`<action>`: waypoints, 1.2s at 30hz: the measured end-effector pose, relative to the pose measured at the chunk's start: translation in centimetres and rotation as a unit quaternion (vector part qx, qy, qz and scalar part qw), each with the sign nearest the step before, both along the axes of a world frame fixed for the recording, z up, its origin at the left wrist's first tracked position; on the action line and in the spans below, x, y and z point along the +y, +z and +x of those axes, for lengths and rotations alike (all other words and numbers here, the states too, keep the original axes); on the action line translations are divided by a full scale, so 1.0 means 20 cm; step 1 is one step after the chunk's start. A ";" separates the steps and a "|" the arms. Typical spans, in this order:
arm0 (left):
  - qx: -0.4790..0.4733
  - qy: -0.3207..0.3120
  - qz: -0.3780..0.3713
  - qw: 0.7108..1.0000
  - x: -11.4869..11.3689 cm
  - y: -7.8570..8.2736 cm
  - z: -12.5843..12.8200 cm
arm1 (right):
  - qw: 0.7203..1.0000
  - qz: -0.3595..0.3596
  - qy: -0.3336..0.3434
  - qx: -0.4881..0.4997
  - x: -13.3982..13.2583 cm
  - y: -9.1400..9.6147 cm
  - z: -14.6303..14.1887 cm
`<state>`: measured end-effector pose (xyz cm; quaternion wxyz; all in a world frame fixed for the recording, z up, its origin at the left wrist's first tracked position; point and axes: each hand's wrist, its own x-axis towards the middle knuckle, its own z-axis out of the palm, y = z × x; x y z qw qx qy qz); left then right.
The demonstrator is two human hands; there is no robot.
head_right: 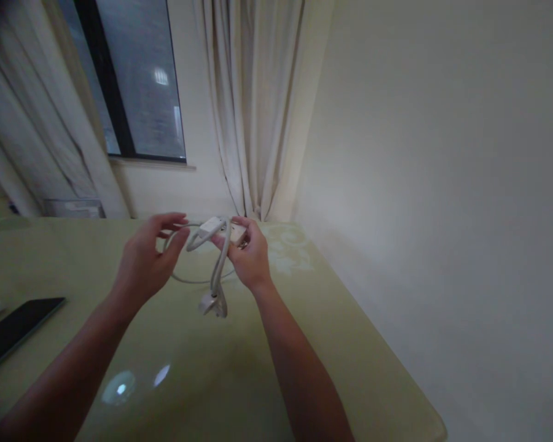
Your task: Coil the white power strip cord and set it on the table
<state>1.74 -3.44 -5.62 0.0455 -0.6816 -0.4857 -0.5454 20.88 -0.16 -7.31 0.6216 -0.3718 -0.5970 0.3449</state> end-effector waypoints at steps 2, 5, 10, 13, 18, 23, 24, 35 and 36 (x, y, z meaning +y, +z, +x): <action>0.064 -0.041 -0.032 0.997 0.04 0.01 -0.03 | 0.998 -0.018 0.040 0.033 0.01 0.01 0.00; 0.091 -0.089 -0.078 0.989 0.05 0.02 -0.06 | 0.992 -0.037 0.107 0.058 0.00 0.01 -0.01; 0.048 -0.170 -0.162 0.971 0.02 0.02 -0.06 | 0.978 -0.031 0.200 0.037 0.00 -0.03 0.00; 0.062 -0.146 -0.153 0.976 0.02 0.02 -0.06 | 0.966 -0.045 0.251 0.030 0.02 -0.04 0.02; 0.100 -0.119 -0.118 0.981 0.01 0.02 -0.05 | 0.946 -0.084 0.291 0.116 0.02 -0.02 0.03; 0.061 -0.072 -0.089 0.992 0.03 0.01 -0.05 | 0.965 -0.059 0.179 0.180 0.05 -0.02 0.01; 0.017 -0.057 -0.086 0.995 0.04 0.00 -0.06 | 0.968 -0.051 0.150 0.195 0.06 -0.02 0.02; -0.221 0.023 -0.225 0.949 0.25 -0.19 -0.22 | 0.970 -0.016 0.066 0.234 0.03 0.10 0.20; -0.207 0.021 -0.224 0.952 0.27 -0.23 -0.22 | 0.972 -0.006 0.066 0.227 0.02 0.11 0.20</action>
